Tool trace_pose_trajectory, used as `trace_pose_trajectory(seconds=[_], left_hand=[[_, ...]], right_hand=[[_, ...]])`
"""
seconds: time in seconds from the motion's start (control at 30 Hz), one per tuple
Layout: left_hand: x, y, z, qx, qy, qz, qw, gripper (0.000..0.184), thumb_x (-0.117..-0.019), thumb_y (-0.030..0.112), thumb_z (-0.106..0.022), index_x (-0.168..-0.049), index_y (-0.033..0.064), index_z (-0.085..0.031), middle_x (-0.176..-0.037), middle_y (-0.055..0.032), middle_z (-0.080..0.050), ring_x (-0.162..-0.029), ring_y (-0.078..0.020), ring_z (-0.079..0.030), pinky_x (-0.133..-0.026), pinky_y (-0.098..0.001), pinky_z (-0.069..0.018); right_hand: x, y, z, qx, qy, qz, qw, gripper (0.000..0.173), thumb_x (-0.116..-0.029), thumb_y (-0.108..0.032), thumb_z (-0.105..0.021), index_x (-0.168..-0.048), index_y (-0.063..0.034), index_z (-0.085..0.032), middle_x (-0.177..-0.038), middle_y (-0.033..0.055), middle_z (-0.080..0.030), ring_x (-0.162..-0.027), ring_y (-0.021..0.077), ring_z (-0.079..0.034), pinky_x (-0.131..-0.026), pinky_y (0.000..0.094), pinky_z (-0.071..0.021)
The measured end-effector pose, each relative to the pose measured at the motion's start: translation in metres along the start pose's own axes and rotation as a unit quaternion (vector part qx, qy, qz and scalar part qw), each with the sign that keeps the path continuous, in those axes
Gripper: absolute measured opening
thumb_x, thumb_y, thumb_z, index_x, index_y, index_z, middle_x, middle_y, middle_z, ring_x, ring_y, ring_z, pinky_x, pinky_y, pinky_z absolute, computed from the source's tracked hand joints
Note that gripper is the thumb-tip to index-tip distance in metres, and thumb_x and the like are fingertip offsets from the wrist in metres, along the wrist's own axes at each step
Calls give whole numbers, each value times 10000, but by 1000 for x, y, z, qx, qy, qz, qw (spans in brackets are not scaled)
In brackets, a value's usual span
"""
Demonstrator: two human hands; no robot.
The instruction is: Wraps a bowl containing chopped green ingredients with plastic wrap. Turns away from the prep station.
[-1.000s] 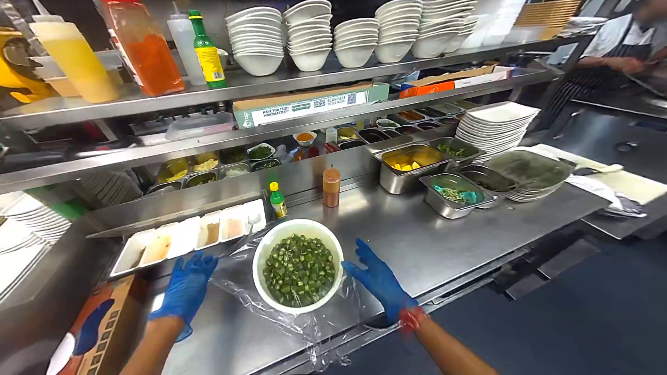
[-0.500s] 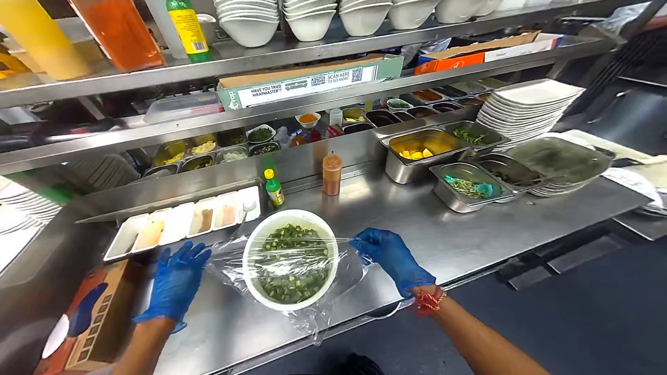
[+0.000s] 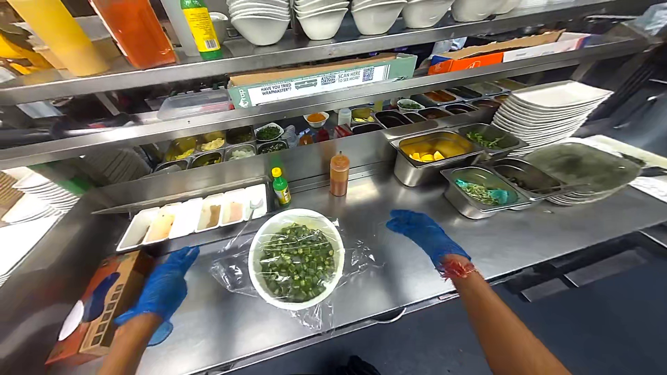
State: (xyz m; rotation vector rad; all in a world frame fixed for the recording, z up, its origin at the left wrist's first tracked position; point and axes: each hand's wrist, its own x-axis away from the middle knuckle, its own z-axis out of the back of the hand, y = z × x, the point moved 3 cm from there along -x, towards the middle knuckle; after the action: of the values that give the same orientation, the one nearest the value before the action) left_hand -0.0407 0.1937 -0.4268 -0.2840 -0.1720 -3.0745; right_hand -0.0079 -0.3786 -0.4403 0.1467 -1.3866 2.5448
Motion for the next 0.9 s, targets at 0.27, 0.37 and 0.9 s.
trace_pose_trajectory(seconds=[0.27,0.37,0.9], left_hand=[[33,24,-18,408,89,230,879,680,-1063,539,-416,-1536,51,-401,-1469,-220,-531,-1317,-380,-554,-1019,-612,-490],[28,65,-51,620,-40,265,738,686,-1059,601,-355,-1470,61,-451,-1337,-185,-627,-1144,-367,-650,-874,-604,-544],[7,85,-48,658,114,238,705,380,-961,44,-673,-1327,31,-575,-973,-154,-739,-775,-232,-727,-629,-359,-600]], right_hand=[[-52,-87,-115,91,-95,92,987,618,-952,-698,-531,-1093,-141,-760,-1077,128,-735,-1048,307,-685,-936,584,-523],[-76,-94,-150,104,-157,83,978,406,-875,-510,-760,-998,-123,-769,-1001,113,-736,-975,282,-687,-876,552,-535],[-84,-131,-145,66,-236,122,962,370,-962,-411,-703,-1043,-53,-749,-982,159,-726,-907,296,-684,-834,539,-538]])
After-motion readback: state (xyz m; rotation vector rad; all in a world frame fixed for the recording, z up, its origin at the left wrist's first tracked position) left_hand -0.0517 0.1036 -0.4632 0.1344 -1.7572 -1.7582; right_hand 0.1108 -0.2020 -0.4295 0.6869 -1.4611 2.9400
